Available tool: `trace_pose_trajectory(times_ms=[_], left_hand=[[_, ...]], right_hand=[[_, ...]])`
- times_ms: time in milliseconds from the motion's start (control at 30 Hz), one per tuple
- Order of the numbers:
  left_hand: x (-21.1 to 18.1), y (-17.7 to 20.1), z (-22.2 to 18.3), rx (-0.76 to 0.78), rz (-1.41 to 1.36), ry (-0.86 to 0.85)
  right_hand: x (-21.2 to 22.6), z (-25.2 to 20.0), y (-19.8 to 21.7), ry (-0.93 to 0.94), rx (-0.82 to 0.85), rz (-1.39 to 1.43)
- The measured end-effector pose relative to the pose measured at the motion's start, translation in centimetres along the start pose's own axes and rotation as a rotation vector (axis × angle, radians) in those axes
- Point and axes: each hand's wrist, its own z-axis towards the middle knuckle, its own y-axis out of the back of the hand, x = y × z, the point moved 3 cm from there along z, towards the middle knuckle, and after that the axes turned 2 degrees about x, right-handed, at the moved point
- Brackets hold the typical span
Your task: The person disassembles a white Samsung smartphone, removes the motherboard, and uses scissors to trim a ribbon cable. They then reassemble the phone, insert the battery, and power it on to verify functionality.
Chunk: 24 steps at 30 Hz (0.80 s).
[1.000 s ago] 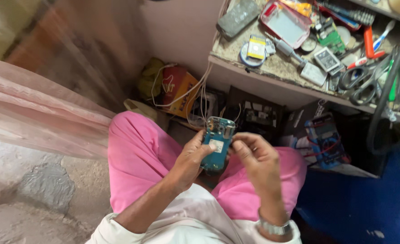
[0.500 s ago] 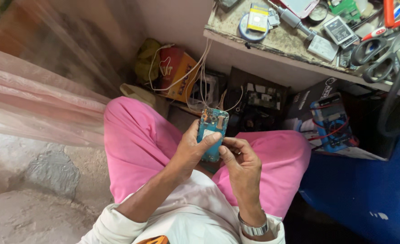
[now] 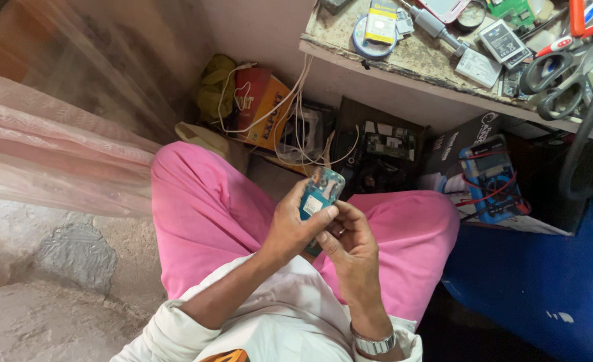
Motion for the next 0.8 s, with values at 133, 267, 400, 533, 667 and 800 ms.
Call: trace_pose_trajectory(times_ms=[133,267,400,533,667,800], left_hand=[[-0.7,-0.5,0.0,0.014,0.116,-0.047],[-0.9,-1.0,0.1,0.022,0.105,0.044],[-1.1,-1.1,0.0,0.115,0.012,0.023],[-0.6,-1.3,0.1,0.163,-0.158,0.081],[-0.2,-1.2,0.2,0.204,-0.272,0.053],[0.0,-0.9,0.2,0.204,-0.183,0.006]], right_hand=[[0.0,-0.4,0.6,0.053,-0.022,-0.049],[-0.2,-0.7,1.5,0.075,-0.009,-0.021],[-1.0,-0.6,2.4,-0.01,-0.033,0.068],[-1.5,-0.6,2.9,-0.032,-0.044,0.069],[-1.3,-0.5,3.1,-0.042,-0.048,0.046],[-0.8,-0.5,2.9,-0.009,-0.037,0.037]])
